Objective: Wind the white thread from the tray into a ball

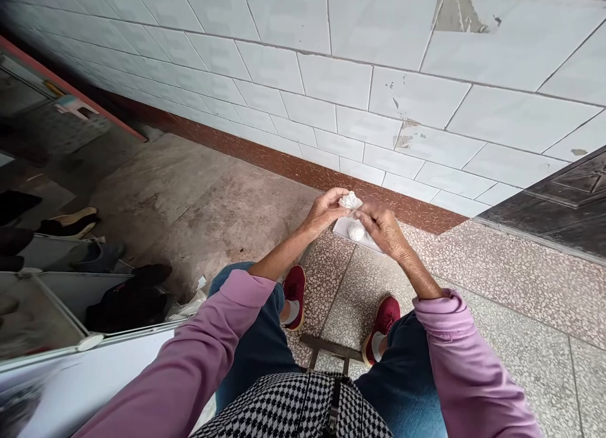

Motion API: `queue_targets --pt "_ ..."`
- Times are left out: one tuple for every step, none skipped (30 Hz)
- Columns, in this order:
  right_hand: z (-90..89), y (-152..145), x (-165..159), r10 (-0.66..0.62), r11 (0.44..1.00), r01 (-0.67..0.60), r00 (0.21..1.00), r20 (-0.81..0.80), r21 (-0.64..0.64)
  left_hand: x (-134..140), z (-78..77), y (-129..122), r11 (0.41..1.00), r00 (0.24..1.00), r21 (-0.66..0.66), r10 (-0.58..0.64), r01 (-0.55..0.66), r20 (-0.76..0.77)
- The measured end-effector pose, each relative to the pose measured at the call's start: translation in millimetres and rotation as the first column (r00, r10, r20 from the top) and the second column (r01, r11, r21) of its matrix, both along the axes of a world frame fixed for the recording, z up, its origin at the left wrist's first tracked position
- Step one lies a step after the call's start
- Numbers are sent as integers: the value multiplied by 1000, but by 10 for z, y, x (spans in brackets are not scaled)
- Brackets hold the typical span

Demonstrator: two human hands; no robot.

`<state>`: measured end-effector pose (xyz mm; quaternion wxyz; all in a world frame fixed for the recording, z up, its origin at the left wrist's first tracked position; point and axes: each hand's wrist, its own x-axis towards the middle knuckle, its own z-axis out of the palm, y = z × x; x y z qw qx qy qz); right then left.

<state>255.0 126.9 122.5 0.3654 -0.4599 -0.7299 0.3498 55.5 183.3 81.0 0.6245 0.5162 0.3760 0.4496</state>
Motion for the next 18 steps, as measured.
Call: queue_targets --pt "24 29 52 -56 998 56 998 -17 9 -7 4 -1 999 999 3 -39 39 -21" --pt "39 58 101 -105 994 105 994 -31 15 -14 13 -7 995 994 -9 -103 102 -32" --pt "46 85 143 -143 989 144 989 -44 19 -21 24 -19 982 982 -34 -187 186 -28" --pt "45 110 174 -168 985 170 984 -60 20 -25 37 -35 959 961 -66 -275 274 -4" --pt "40 132 193 -184 982 186 979 -84 17 -29 51 -55 930 936 -100 -351 353 38" --pt "31 151 200 -191 981 193 975 -116 8 -31 64 -75 902 911 -130 -403 412 94" --pt "20 167 194 -197 980 198 968 -154 -7 -34 76 -94 883 893 -152 -424 445 152" --pt "10 182 179 -201 980 199 960 -195 -27 -36 87 -108 876 884 -166 -419 453 207" --pt "1 195 156 -206 979 200 950 -233 -47 -40 97 -115 876 880 -175 -401 449 253" --pt "-7 209 128 -212 977 202 941 -263 -66 -45 107 -114 877 876 -182 -384 445 291" --pt "-13 223 97 -221 975 206 933 -285 -81 -51 119 -106 876 871 -189 -372 444 321" --pt "-20 238 64 -229 973 211 925 -303 -92 -58 133 -92 874 867 -198 -363 444 341" --pt "-27 255 31 -236 972 214 918 -320 -102 -66 149 -73 874 868 -209 -351 439 352" --pt "-36 274 -1 -240 970 214 910 -338 -112 -73 168 -52 875 871 -221 -338 430 356" --pt "-46 296 -33 -246 969 217 902 -354 -122 -81 189 -30 880 877 -232 -320 415 357" --pt "-58 319 -65 -255 966 222 893 -370 -131 -87 209 -10 885 884 -241 -299 398 359" --pt "-71 343 -95 -267 963 232 884 -383 -137 -94 226 7 891 890 -247 -280 380 360" --pt "-85 367 -124 -278 960 243 878 -388 -139 -100 240 22 899 897 -249 -263 362 356"
